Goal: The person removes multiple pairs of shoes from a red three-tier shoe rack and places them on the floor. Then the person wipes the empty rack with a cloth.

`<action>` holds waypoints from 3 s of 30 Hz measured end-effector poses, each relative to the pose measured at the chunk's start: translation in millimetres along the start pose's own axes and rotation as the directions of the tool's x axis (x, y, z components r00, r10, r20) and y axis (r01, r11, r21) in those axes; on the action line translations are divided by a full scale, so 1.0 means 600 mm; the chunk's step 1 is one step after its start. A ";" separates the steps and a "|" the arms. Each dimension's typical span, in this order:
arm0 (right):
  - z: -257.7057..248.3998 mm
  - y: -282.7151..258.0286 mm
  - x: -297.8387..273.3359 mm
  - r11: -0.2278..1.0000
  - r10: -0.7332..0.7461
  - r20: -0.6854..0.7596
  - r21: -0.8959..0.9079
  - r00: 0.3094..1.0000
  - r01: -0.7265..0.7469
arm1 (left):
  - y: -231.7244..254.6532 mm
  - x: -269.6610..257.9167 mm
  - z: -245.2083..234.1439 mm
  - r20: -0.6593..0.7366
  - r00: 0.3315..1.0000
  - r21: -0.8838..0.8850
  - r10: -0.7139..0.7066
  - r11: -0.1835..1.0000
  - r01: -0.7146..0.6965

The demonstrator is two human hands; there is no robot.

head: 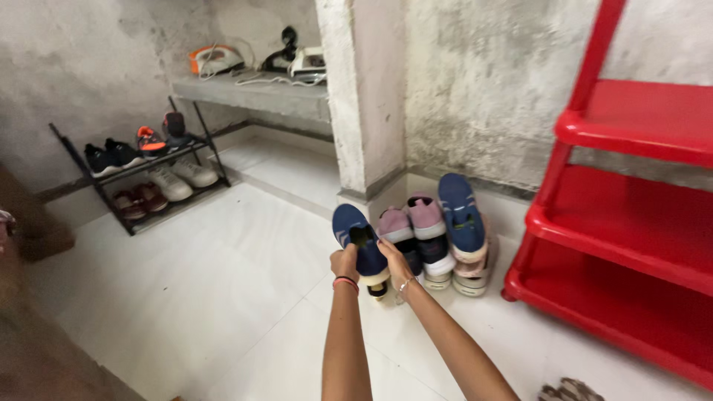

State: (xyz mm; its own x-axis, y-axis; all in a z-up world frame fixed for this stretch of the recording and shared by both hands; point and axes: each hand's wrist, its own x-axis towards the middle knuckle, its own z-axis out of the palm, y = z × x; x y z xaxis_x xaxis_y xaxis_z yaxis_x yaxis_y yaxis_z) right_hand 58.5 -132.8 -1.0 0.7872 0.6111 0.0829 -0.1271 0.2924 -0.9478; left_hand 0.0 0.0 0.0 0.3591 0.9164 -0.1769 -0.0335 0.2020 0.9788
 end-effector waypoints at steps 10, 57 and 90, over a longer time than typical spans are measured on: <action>-0.036 0.161 0.051 0.970 0.124 0.030 0.206 0.992 -0.128 | -0.133 0.095 0.020 0.101 0.995 -0.124 -0.017 0.992 0.029; -0.242 0.062 -0.075 0.877 0.064 -0.376 -0.421 0.924 -0.232 | -0.006 -0.069 0.170 -0.028 0.848 0.795 0.530 0.526 -0.303; -0.722 -0.058 -0.425 0.137 0.284 -0.486 -0.833 0.827 -0.537 | -0.251 -0.627 0.433 0.871 -0.175 -0.203 -0.459 -0.012 -0.979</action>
State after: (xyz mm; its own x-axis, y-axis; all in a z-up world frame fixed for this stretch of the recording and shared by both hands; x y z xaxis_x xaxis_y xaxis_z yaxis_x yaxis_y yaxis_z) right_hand 123.3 -617.4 -122.6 0.9076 0.2310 -0.3506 0.0626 -0.9002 -0.4310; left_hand 112.2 -464.7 -53.9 0.7649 -0.5538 -0.3289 -0.5404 -0.8296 0.1404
